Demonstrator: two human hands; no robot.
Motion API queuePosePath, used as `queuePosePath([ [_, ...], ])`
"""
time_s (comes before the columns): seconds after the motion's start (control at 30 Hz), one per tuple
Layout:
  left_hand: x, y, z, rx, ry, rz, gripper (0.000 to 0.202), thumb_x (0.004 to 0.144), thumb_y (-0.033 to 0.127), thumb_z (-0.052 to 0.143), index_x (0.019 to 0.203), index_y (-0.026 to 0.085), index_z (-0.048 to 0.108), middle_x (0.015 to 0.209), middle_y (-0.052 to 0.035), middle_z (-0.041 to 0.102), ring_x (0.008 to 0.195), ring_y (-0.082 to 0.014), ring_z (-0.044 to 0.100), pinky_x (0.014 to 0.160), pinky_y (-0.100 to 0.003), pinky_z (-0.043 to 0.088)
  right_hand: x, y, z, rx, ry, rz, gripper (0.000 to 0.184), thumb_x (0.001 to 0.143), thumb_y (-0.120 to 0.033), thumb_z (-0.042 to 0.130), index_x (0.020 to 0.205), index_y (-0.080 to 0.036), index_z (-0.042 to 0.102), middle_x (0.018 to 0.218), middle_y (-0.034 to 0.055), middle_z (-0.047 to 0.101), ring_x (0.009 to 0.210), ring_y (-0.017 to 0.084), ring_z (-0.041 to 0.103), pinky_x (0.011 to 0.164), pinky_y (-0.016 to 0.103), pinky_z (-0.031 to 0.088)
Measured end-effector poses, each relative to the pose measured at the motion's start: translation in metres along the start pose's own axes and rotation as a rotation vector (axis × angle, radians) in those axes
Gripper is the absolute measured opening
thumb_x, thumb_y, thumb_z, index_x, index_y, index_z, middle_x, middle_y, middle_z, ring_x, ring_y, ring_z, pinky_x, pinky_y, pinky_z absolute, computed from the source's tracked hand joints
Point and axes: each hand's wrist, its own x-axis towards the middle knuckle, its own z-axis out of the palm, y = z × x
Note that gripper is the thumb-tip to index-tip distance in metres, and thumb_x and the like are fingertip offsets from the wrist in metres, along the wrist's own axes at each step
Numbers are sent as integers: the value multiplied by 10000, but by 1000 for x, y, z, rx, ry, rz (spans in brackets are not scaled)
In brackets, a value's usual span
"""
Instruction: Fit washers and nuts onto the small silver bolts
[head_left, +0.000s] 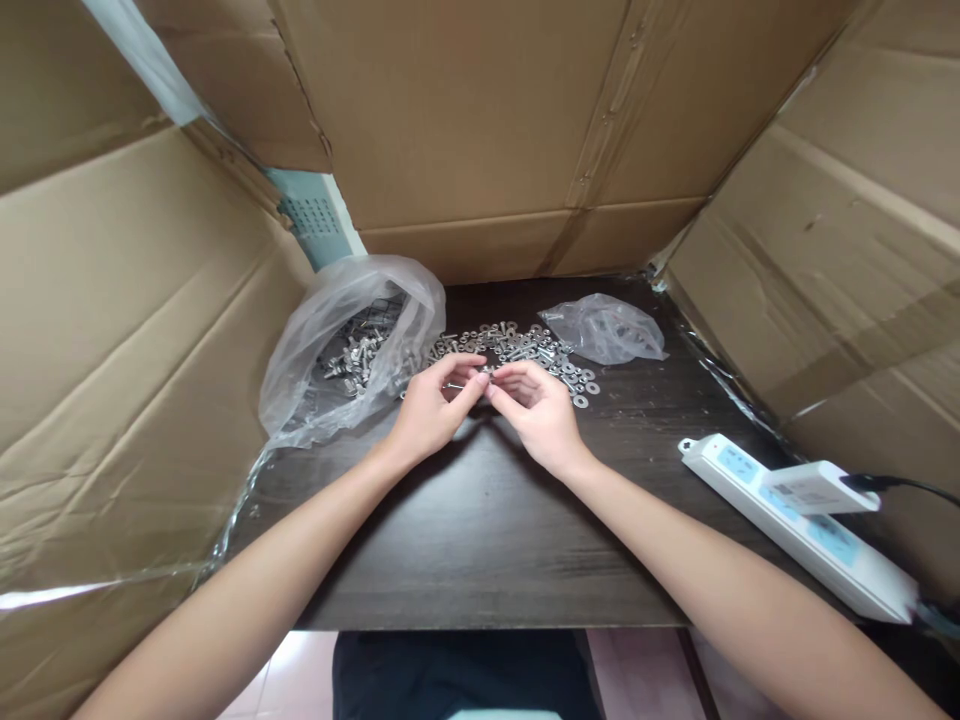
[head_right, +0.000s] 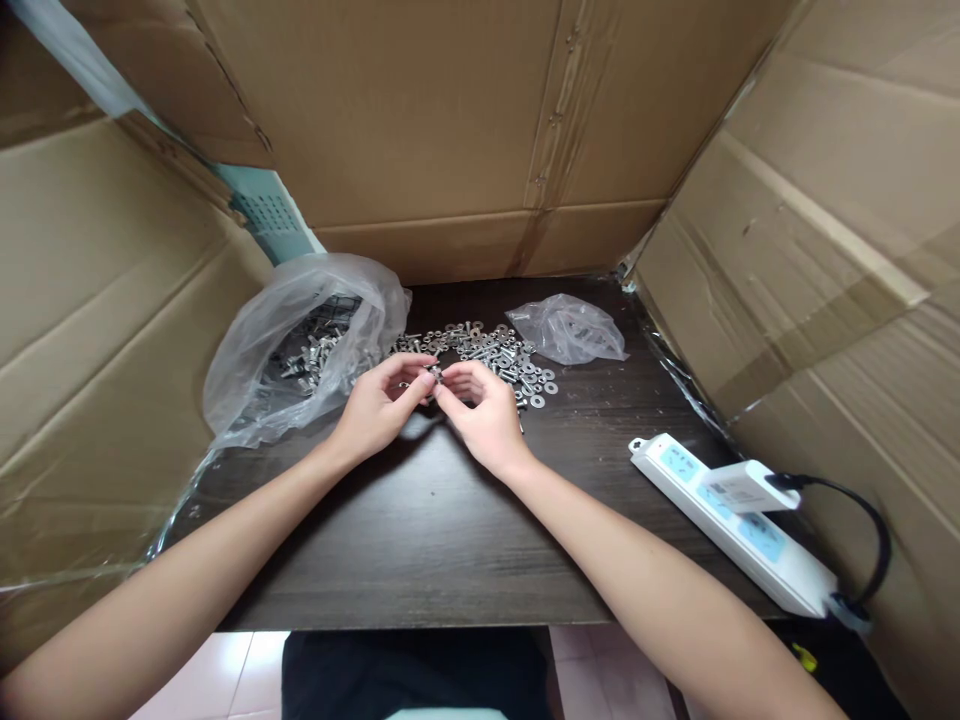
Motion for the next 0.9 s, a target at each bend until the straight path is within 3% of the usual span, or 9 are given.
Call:
queuePosePath([
  [0.2, -3, 7, 2, 136, -12, 197, 354, 877, 170, 644, 1231, 156, 652, 1079, -102, 682, 939, -188, 697, 736, -264, 626, 3, 2, -2, 117, 48, 124, 360, 782, -456, 845, 950, -207, 646, 935, 57, 727, 885, 238, 725, 887, 412, 619],
  [0.4, -1, -1, -3, 130, 19, 200, 263, 906, 234, 716, 1158, 157, 721, 1081, -90, 709, 864, -166, 717, 734, -266, 630, 4, 2, -2, 219, -4, 200, 333, 775, -428, 853, 929, -193, 673, 891, 41, 717, 817, 211, 707, 814, 376, 626],
  [0.6, -1, -3, -7, 123, 43, 148, 248, 897, 257, 741, 1126, 162, 746, 1030, -68, 781, 857, -194, 753, 780, -307, 634, 5, 6, -3, 151, -54, 193, 306, 803, -406, 802, 980, -199, 663, 939, 51, 720, 875, 221, 702, 794, 373, 628],
  [0.73, 0, 2, -9, 127, 26, 128, 184, 897, 275, 734, 1051, 178, 756, 988, -48, 785, 835, -189, 749, 730, -284, 619, 5, 7, -4, 42, -71, 138, 289, 849, -410, 736, 1024, -199, 647, 1001, 71, 711, 902, 225, 693, 735, 346, 615],
  [0.9, 2, 1, -15, 93, -20, 72, 192, 865, 335, 756, 974, 179, 736, 943, -45, 770, 793, -183, 731, 671, -260, 581, 3, -4, -6, -207, -61, -41, 155, 905, -338, 659, 981, -202, 656, 984, 72, 686, 908, 225, 675, 741, 338, 585],
])
